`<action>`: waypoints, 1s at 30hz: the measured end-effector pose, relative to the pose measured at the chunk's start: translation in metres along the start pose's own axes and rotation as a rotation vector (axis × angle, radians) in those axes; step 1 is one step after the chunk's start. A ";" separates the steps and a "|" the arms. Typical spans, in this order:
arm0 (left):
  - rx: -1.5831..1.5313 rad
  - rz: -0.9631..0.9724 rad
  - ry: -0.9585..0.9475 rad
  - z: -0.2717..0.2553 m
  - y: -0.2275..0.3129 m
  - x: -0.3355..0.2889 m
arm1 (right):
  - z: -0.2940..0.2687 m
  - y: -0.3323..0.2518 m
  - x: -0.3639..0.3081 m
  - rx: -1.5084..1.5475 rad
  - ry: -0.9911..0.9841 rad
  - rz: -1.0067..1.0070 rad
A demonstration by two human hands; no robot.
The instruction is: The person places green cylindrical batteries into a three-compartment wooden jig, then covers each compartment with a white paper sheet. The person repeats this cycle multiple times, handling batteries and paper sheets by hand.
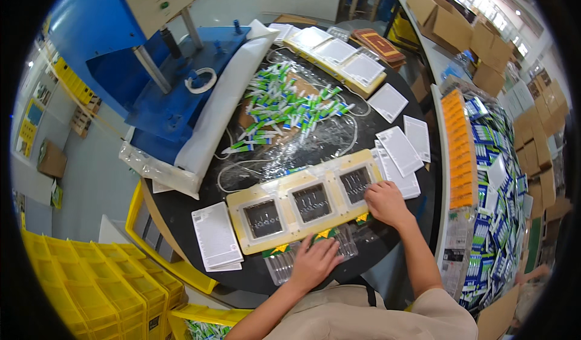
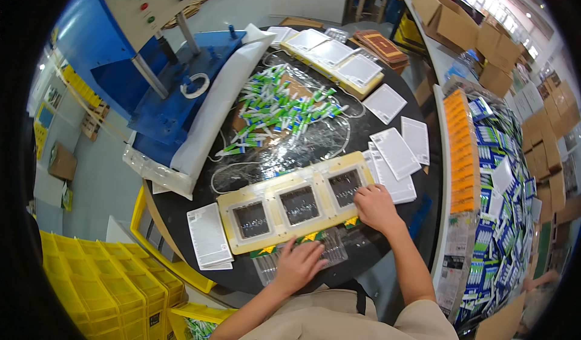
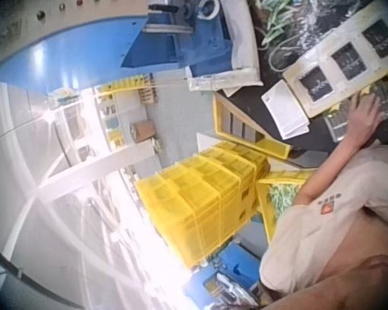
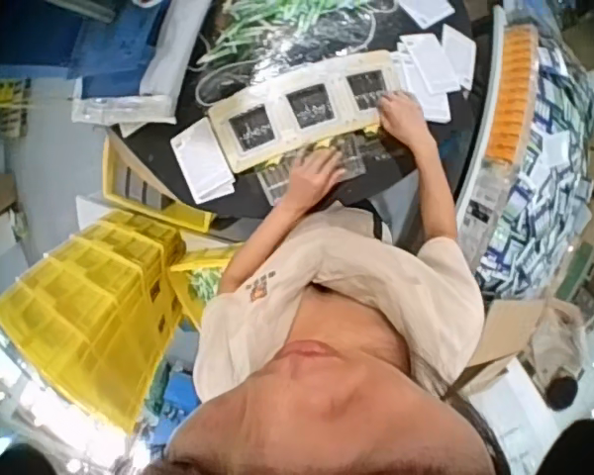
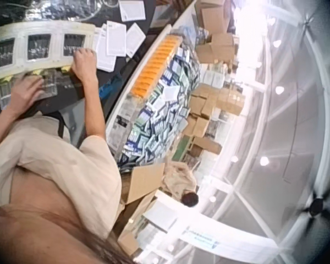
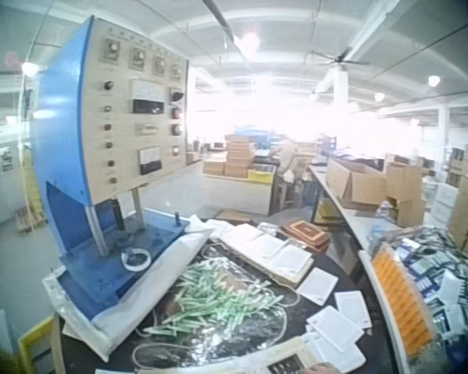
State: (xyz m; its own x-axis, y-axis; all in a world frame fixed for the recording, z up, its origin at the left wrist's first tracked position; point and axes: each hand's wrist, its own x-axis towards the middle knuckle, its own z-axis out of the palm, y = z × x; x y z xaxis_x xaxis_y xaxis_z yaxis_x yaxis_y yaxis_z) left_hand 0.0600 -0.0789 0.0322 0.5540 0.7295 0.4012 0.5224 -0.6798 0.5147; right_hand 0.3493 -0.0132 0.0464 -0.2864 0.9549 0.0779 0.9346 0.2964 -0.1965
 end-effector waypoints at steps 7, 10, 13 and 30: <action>0.201 -0.407 0.327 -0.096 -0.188 0.059 | -0.041 -0.023 0.061 -0.048 -0.336 0.107; 0.394 -0.297 0.212 -0.095 -0.260 0.098 | -0.013 -0.055 0.151 0.318 0.153 -0.151; 0.577 -0.239 -0.011 -0.079 -0.293 0.117 | 0.052 -0.104 0.257 0.412 0.329 -0.232; 0.171 -0.272 0.345 -0.095 -0.122 -0.025 | 0.073 -0.189 0.102 0.693 0.325 -0.300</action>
State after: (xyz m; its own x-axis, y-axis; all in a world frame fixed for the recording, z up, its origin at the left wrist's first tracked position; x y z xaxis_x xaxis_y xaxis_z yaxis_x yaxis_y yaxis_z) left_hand -0.0793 -0.0075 0.0312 0.1496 0.8456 0.5125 0.7339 -0.4423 0.5155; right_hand 0.1280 0.0294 0.0202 -0.3283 0.8127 0.4813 0.4554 0.5826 -0.6731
